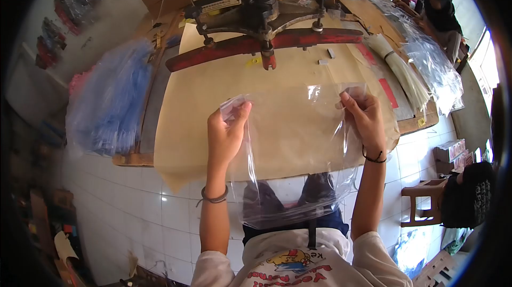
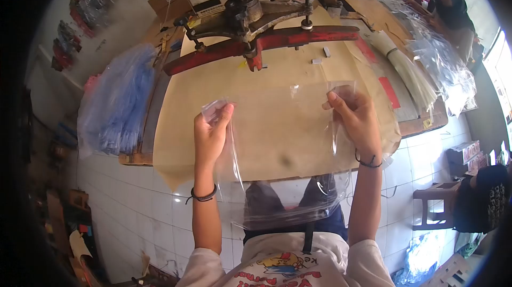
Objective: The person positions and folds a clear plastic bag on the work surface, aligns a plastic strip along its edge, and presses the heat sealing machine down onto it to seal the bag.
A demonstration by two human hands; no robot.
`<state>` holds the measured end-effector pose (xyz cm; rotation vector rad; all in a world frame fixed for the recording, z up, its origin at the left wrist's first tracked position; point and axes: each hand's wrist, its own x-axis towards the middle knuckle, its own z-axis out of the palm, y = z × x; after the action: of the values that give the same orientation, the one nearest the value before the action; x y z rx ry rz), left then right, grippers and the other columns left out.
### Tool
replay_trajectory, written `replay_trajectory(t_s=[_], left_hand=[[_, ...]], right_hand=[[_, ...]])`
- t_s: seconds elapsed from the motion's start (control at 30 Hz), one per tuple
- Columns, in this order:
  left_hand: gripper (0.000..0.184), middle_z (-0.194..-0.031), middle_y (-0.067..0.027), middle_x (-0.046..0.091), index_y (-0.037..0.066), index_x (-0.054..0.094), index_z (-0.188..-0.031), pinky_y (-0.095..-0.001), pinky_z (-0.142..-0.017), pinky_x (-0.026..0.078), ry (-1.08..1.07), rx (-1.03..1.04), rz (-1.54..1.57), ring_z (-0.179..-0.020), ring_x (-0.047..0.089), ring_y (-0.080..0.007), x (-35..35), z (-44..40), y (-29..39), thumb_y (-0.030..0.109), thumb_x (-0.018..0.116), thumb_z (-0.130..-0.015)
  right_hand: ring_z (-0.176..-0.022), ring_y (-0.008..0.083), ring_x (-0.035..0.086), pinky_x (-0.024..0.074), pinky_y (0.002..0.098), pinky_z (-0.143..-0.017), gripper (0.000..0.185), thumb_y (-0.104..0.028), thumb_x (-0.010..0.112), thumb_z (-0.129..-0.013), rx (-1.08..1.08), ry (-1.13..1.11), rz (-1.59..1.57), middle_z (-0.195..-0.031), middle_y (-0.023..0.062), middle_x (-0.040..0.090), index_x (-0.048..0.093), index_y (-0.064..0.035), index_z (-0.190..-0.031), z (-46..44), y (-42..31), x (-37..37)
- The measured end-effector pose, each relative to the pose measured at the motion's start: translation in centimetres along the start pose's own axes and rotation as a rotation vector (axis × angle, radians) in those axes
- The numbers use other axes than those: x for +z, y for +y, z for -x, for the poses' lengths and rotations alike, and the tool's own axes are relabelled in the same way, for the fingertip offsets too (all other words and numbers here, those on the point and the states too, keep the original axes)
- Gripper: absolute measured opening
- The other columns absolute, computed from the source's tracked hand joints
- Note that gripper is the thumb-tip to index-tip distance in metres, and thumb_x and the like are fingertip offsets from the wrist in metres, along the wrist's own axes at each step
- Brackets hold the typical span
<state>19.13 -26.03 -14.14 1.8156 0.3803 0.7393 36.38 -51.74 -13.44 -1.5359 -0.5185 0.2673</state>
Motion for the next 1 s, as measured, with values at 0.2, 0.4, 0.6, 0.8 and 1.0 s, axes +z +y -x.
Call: replay_trajectory(t_s=[0.2,0.4,0.6,0.8,1.0], left_hand=[[0.031,-0.083,-0.0009,0.068,-0.005,0.071,-0.107,-0.023,-0.067,0.046,0.102,0.041,0.033,-0.075,0.059,-0.0061,0.5,0.1,0.0,0.025,0.071,-0.1],[0.028,-0.079,0.0013,0.066,-0.001,0.075,-0.105,-0.0216,-0.062,0.044,-0.043,-0.045,0.067,-0.069,0.056,-0.004,-0.2,0.1,0.3,0.026,0.07,-0.1],[0.029,-0.079,0.0001,0.068,-0.001,0.076,-0.101,-0.0223,-0.058,0.044,-0.046,-0.097,0.078,-0.067,0.057,-0.0045,-0.7,0.6,0.9,0.028,0.07,-0.099],[0.028,-0.079,-0.0005,0.068,-0.002,0.075,-0.101,-0.0245,-0.06,0.047,0.023,-0.061,0.225,-0.067,0.058,-0.0056,-0.3,0.8,0.7,0.025,0.069,-0.098],[0.025,-0.076,0.0023,0.065,-0.001,0.075,-0.1,-0.0246,-0.061,0.047,0.051,-0.041,0.187,-0.065,0.057,-0.0063,-0.3,0.9,1.2,0.023,0.067,-0.1]], right_hand=[[-0.061,0.0047,0.055,0.043,0.0234,-0.055,0.028,-0.027,0.07,-0.098,0.003,0.018,0.01,-0.08,0.0033,0.071,0.07,0.0008,-0.1,0.1,-0.8,0.3],[-0.062,0.0056,0.056,0.0439,0.0235,-0.059,0.029,-0.029,0.07,-0.098,0.037,0.021,0.035,-0.077,0.0018,0.069,0.07,0.0,-0.1,0.2,-0.1,-0.5],[-0.063,0.0057,0.055,0.0421,0.0234,-0.058,0.025,-0.026,0.069,-0.097,-0.044,0.025,0.007,-0.073,-0.0009,0.064,0.07,-0.0013,-0.097,0.5,-0.8,0.4],[-0.062,0.0054,0.053,0.0406,0.0233,-0.057,0.025,-0.026,0.069,-0.096,-0.004,-0.005,-0.001,-0.073,-0.0027,0.062,0.07,-0.001,-0.1,0.7,-1.1,0.1],[-0.058,0.0029,0.048,0.0368,0.0221,-0.053,0.021,-0.023,0.068,-0.096,-0.036,-0.002,-0.027,-0.073,-0.0057,0.056,0.072,-0.0028,-0.103,0.7,-0.6,0.4]])
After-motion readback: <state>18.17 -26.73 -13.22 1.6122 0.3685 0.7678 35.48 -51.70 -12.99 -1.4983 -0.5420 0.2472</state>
